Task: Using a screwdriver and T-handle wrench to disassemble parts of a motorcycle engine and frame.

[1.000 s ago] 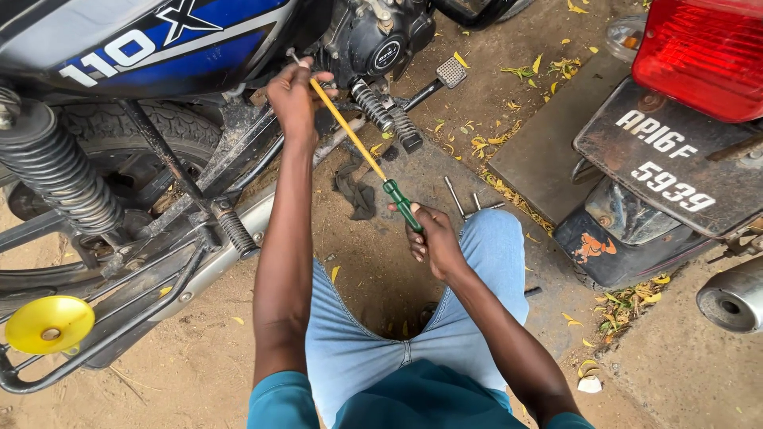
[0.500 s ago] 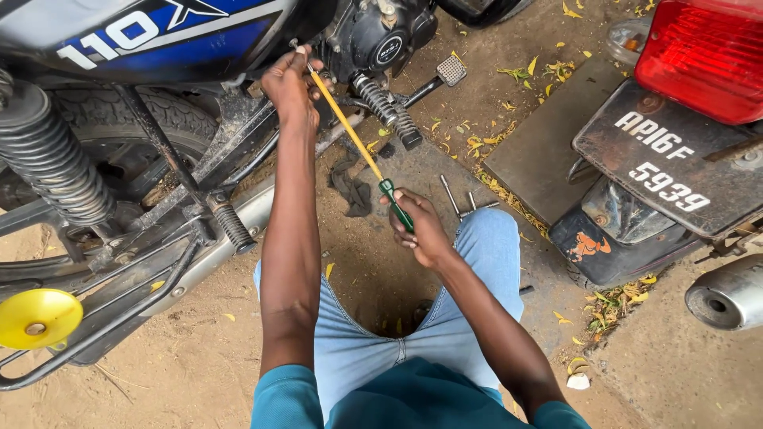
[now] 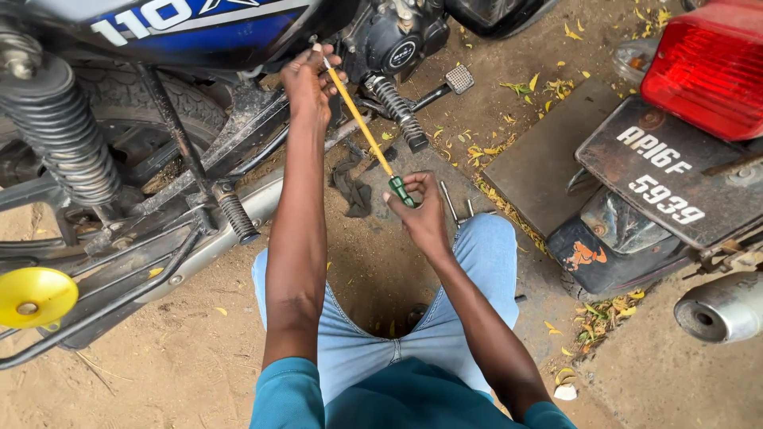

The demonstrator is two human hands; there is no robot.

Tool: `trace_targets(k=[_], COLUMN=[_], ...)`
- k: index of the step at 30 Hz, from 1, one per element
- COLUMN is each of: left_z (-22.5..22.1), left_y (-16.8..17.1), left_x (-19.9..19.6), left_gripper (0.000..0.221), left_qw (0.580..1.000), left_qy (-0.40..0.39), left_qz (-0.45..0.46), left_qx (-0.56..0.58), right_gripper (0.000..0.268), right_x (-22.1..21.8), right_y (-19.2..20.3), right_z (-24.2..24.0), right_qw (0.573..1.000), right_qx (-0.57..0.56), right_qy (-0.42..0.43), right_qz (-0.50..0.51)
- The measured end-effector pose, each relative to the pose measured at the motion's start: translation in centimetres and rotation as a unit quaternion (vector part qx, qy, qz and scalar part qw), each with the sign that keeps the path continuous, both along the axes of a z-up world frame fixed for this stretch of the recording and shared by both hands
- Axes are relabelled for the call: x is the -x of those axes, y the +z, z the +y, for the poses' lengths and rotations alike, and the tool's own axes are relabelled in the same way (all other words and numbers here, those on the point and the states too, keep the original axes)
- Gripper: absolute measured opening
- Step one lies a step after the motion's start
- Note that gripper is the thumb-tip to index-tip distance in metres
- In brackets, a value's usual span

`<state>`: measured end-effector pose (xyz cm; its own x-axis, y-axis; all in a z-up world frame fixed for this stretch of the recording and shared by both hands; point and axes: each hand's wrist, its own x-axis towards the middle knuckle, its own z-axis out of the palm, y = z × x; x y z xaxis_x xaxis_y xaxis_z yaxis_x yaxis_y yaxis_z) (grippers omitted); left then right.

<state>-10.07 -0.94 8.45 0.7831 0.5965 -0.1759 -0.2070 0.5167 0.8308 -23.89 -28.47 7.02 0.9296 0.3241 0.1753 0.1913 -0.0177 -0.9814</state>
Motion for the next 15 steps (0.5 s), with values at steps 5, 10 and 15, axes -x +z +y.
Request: trace_targets(k=[5, 10, 15], left_z=[0.3, 0.5, 0.1], left_y=[-1.2, -2.1, -0.6], left_x=[-1.2, -2.2, -0.9], left_gripper=[0.021, 0.019, 0.021], left_qw=[0.999, 0.999, 1.000], left_qy=[0.037, 0.037, 0.027], left_qz=[0.003, -0.012, -0.010], left_qx=[-0.020, 0.006, 0.005], right_gripper=[0.019, 0.022, 0.027], right_x=[0.2, -0.3, -0.8], right_y=[1.0, -0.4, 0.3], right_z=[0.1, 0.2, 0.3], right_qw=[0.983, 0.977, 0.976], right_qx=[0.173, 0.169, 0.171], right_qy=[-0.054, -0.043, -0.100], right_qz=[0.035, 0.127, -0.087])
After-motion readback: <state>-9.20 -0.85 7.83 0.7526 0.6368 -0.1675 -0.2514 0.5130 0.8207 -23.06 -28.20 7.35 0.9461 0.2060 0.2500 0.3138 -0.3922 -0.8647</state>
